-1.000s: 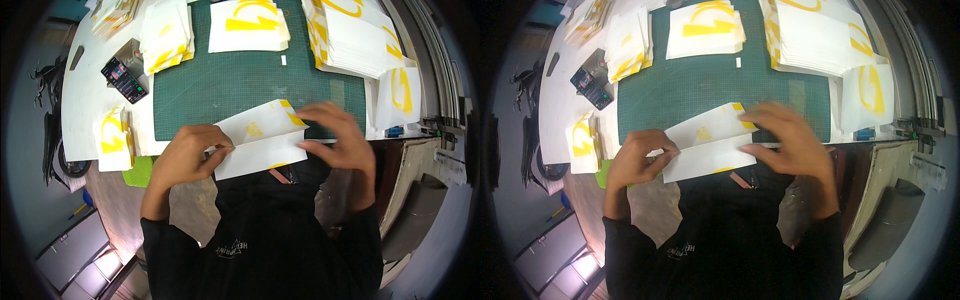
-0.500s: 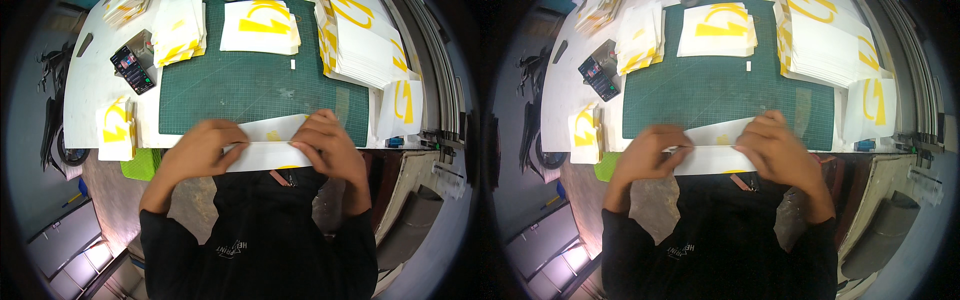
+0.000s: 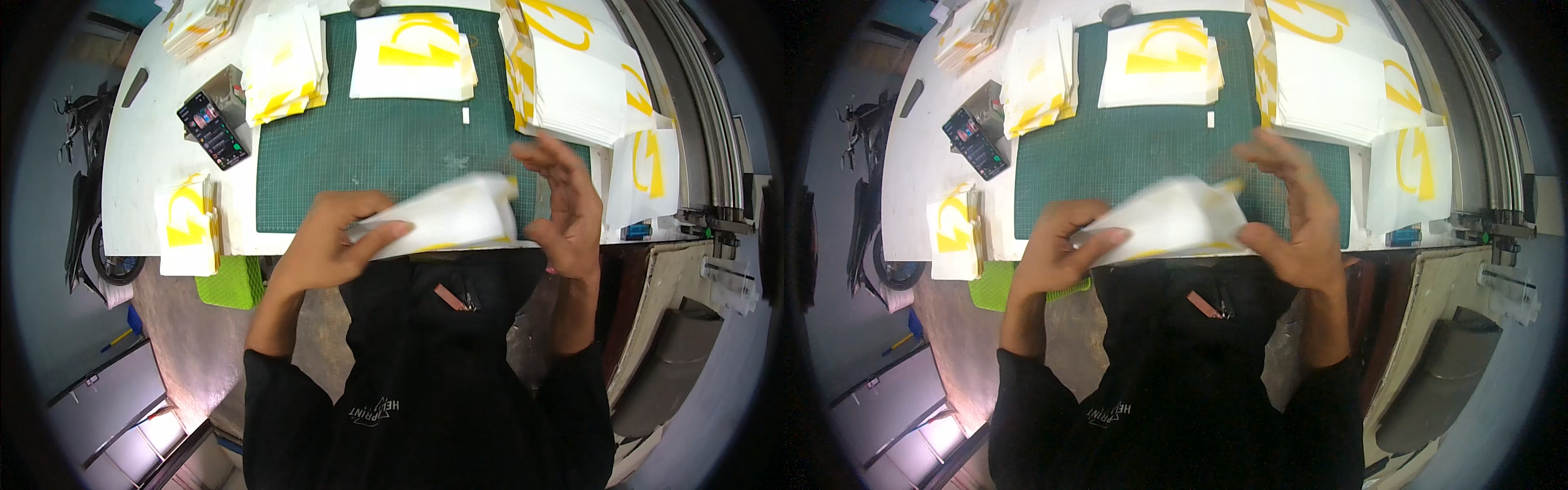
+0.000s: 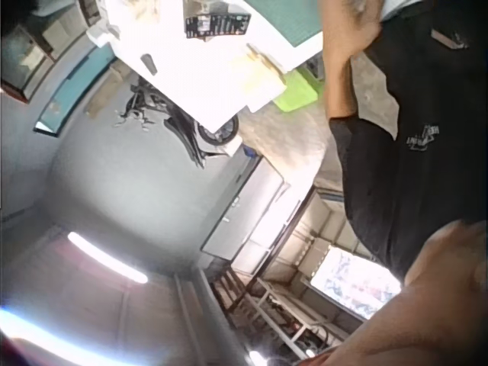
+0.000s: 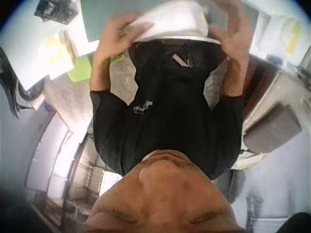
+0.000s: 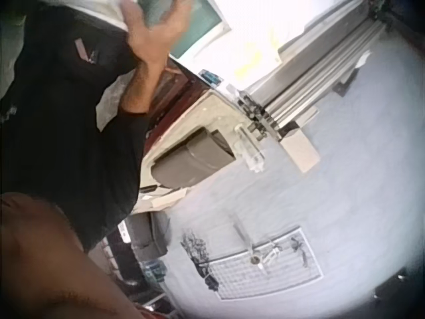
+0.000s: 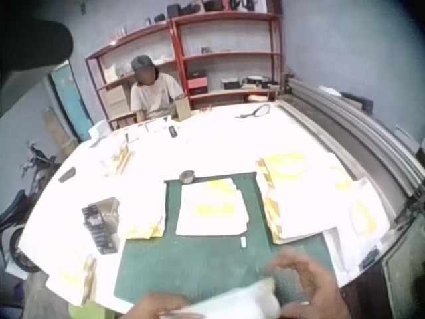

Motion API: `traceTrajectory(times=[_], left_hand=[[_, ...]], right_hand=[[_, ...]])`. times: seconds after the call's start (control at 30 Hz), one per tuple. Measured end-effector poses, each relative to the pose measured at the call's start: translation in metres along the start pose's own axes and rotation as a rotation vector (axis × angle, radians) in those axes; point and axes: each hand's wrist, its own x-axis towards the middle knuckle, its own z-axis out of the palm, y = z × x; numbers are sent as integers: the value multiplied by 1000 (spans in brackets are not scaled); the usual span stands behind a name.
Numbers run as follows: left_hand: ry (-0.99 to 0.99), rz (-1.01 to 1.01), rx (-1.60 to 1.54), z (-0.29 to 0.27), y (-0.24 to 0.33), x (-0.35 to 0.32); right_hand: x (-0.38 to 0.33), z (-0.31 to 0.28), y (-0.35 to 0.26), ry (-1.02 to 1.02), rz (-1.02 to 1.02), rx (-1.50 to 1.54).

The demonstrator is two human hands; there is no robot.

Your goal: The person repeatedly folds white paper sheets with a yellow logo in half, presses the crease, and stacks them on a green cutting mat. The person handles the sheets one at a time, smoothing each fold before adding it to the growing pile.

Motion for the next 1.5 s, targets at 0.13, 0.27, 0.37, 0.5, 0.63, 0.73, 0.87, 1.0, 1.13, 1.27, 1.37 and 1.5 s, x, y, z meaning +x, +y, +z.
traceTrajectory(times=[0.13,0.27,0.37,0.5,0.63,0.73,0.87,1.0,1.13,1.27,1.37,1.5], left_hand=[[245,12,-647,20,-46,-4],[319,-48,-786,42,-56,0],[358,-110,-762,43,-57,-1],[486,-219,-710,38,-47,-6],[584,-250,-616,40,-45,-9],[601,-286,-614,42,-52,-13],[600,-275,-575,43,-71,-19],[573,-316,-599,41,-63,-18],[636,-308,-628,29,-82,-23],[653,-274,-604,27,-85,-14],[506,-287,-930,35,-70,0],[521,-248,-666,38,-59,8]], right_hand=[[-23,22,50,82,239,604],[-27,87,47,128,299,784],[-17,91,45,171,437,643],[-15,78,44,286,433,817],[-19,51,51,246,471,706],[-24,37,60,219,478,573],[-25,28,62,231,480,519],[-25,23,70,261,438,526],[-27,5,77,319,374,425],[-27,-2,74,232,373,347],[-28,4,77,203,358,367],[-28,15,73,237,337,432]])
